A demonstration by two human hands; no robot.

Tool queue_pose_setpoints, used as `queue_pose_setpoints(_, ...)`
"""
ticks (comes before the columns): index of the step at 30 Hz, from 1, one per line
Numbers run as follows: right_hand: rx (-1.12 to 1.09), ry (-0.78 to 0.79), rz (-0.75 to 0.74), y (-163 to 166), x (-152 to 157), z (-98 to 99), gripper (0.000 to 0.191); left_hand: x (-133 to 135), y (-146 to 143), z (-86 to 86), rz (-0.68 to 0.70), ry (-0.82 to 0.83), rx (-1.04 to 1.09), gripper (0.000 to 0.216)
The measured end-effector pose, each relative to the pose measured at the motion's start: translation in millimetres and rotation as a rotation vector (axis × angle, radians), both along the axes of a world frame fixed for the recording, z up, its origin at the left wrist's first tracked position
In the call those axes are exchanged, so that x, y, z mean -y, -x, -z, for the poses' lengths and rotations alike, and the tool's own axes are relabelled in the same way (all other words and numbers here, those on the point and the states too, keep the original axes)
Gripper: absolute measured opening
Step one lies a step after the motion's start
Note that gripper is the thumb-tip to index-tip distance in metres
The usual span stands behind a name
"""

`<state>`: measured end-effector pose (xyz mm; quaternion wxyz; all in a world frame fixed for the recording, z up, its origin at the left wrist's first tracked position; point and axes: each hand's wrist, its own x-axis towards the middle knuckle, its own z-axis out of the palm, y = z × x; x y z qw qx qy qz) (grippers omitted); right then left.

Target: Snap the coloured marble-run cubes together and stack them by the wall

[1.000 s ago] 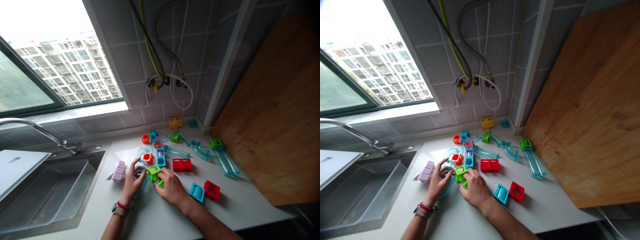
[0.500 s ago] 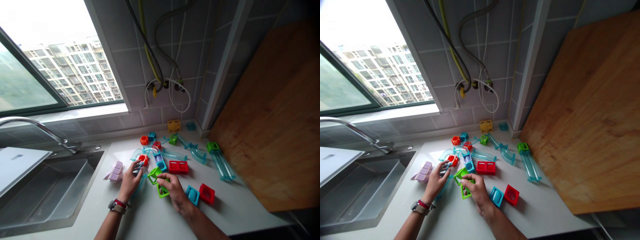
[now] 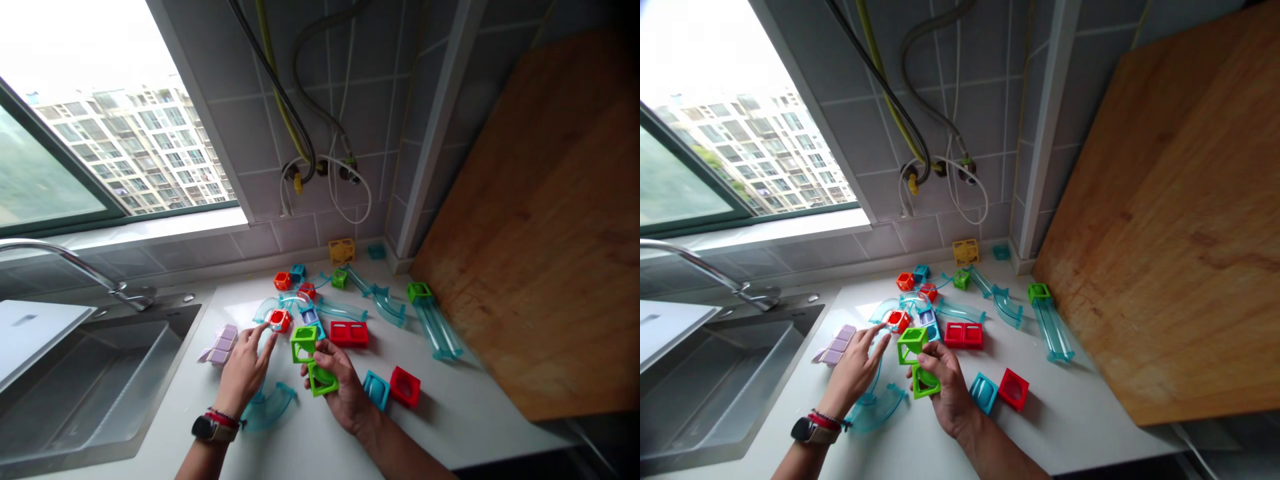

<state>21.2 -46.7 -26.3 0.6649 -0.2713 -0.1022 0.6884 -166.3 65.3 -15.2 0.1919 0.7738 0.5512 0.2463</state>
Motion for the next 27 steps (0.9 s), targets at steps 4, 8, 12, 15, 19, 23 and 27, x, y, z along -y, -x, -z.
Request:
queue_pose_setpoints(4, 0.011, -0.02, 0.008, -2.6, 0.9, -4.2, 0.038, 24.5, -4.4, -24.6, 0.063, -0.02, 0.179, 0.042)
queue_pose_setpoints(8, 0.072, -0.087, -0.04, -11.3, 1.4, -26.1, 0.035, 41.5, -30.5, -41.2, 0.369, 0.407, 0.662, 0.06)
queue_pose_setpoints(12, 0.207, -0.141, -0.084, -32.4, -2.9, -58.0, 0.035, 28.8, -65.4, -55.8, 0.354, 0.51, 0.904, 0.047)
queue_pose_setpoints(15, 0.291, -0.077, 0.046, -61.0, -11.1, -71.1, 0.036, 10.9, -86.0, -72.1, 0.32, 0.512, 1.004, 0.038)
queue_pose_setpoints(19, 0.267, -0.015, 0.219, -105.2, -22.9, -66.0, 0.031, -5.0, -106.9, -90.1, 0.434, 0.571, 0.911, 0.041)
queue_pose_setpoints(23, 0.361, -0.147, 0.226, -130.7, -26.3, -50.8, 0.034, -13.0, -123.7, -88.2, 0.502, 0.607, 0.811, 0.041)
queue_pose_setpoints(27, 0.586, -0.263, 0.158, -134.5, -21.7, -41.7, 0.045, -22.0, -131.1, -73.4, 0.525, 0.636, 0.758, 0.044)
